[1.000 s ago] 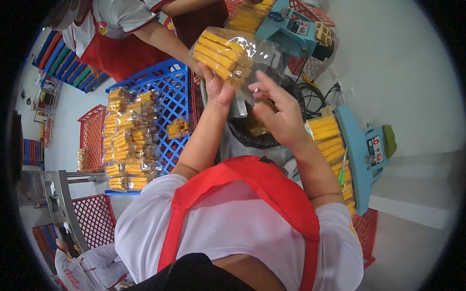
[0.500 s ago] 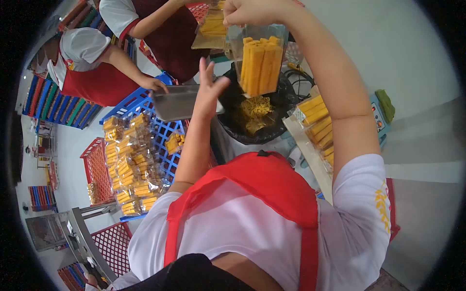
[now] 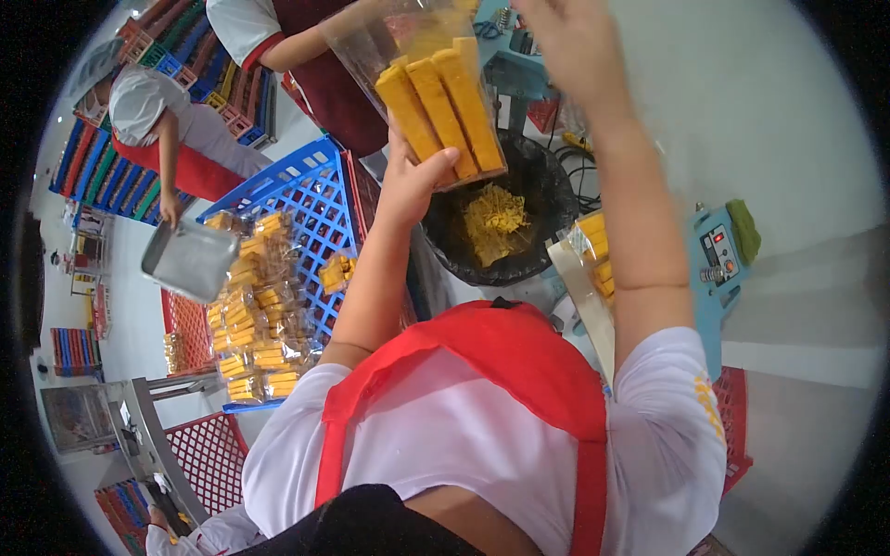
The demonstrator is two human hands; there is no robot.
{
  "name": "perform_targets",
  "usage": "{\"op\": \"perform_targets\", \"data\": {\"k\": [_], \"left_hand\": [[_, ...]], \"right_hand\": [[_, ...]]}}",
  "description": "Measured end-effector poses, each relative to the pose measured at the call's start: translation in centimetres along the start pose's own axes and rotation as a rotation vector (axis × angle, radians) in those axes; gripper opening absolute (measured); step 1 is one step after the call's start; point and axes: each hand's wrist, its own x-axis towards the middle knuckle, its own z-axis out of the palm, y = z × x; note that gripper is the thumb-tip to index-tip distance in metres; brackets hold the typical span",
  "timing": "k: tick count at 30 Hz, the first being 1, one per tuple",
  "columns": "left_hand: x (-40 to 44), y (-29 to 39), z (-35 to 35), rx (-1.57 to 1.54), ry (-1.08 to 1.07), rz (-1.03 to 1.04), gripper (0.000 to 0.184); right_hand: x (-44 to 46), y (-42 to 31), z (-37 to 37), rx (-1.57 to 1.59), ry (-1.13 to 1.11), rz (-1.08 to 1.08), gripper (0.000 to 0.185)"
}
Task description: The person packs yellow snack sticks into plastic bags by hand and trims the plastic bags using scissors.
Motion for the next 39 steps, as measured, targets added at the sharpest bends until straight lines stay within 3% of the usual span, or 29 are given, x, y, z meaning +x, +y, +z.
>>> {"op": "perform_targets", "data": {"k": [1, 2, 5, 7, 11, 13, 16, 18, 20, 21, 22, 24, 26, 28, 29, 32, 35, 39], "left_hand": [[-0.1, -0.3, -0.2, -0.093, -0.002, -0.080, 0.084], [-0.3, -0.3, -0.2, -0.186, -0.004, -0.161, 0.081], [-0.5, 0.4, 1.0, -0.193, -0.023, -0.181, 0.075], [-0.5, 0.2, 0.7, -0.188, -0.037, -0.200, 0.073], [-0.4, -0.1, -1.2, -0.080, -0.130, -0.297, 0.067], [-0.1, 0.4, -1.6, -0.198, -0.104, -0.333, 0.065], [-0.5, -0.2, -1.9, -0.365, -0.068, -0.339, 0.056], [-0.9, -0.8, -2.2, -0.669, -0.133, -0.492, 0.049], [-1.6, -1.1, -1.3, -0.750, -0.124, -0.536, 0.047], [-1.8, -1.3, -0.8, -0.831, -0.118, -0.573, 0.047], [-1.8, -1.4, -0.4, -0.832, -0.123, -0.573, 0.047], [-2.1, -1.6, 0.3, -1.236, -0.180, -0.604, 0.047], [-2.2, -0.4, 1.2, -1.276, -0.072, -0.648, 0.050], [-2.5, 0.1, 1.4, -1.280, -0.122, -0.710, 0.042], [-2.5, 0.6, 1.6, -1.238, -0.033, -0.783, 0.039], [-2.8, 0.2, 1.4, -1.265, 0.036, -0.817, 0.038], [-3.1, 0.2, 1.4, -1.262, 0.074, -0.804, 0.037], [-3.2, -0.4, 1.1, -1.316, 0.102, -0.806, 0.038]], "right_hand": [[0.2, 5.5, -1.9, -0.205, -0.084, -0.280, 0.034], [-1.1, 6.8, -1.5, -0.204, -0.090, -0.285, 0.034], [-4.0, 8.2, 0.0, -0.043, -0.274, 0.030, 0.038], [-4.5, 8.6, 0.5, 0.339, -0.372, 0.171, 0.046], [-5.4, 8.1, 1.2, 0.384, -0.316, 0.145, 0.045], [-5.1, 8.1, 1.2, -0.173, -0.348, -0.122, 0.043], [-3.9, 5.2, 0.8, -0.444, -0.563, -0.182, 0.042], [-2.0, 5.1, 0.8, -0.408, -0.590, -0.116, 0.041], [0.3, 6.1, 0.9, -0.103, -0.623, -0.085, 0.041], [0.4, 7.3, 1.1, 0.035, -0.622, 0.106, 0.037], [0.4, 8.0, 1.1, 0.031, -0.620, 0.104, 0.037], [0.3, 9.6, 1.1, 0.382, -0.835, 0.623, 0.035], [-0.2, 12.3, 1.2, 0.383, -0.828, 0.663, 0.036], [-1.3, 13.8, 1.1, 0.536, -0.867, 0.950, 0.037], [-1.9, 14.6, 1.2, 0.541, -0.823, 1.034, 0.037], [-3.4, 17.0, 1.3, 0.794, -0.771, 1.226, 0.023], [-4.2, 17.6, 1.5, 0.767, -0.692, 1.275, 0.020], [-4.3, 18.8, 1.3, 0.675, -0.713, 1.219, 0.034]]}}
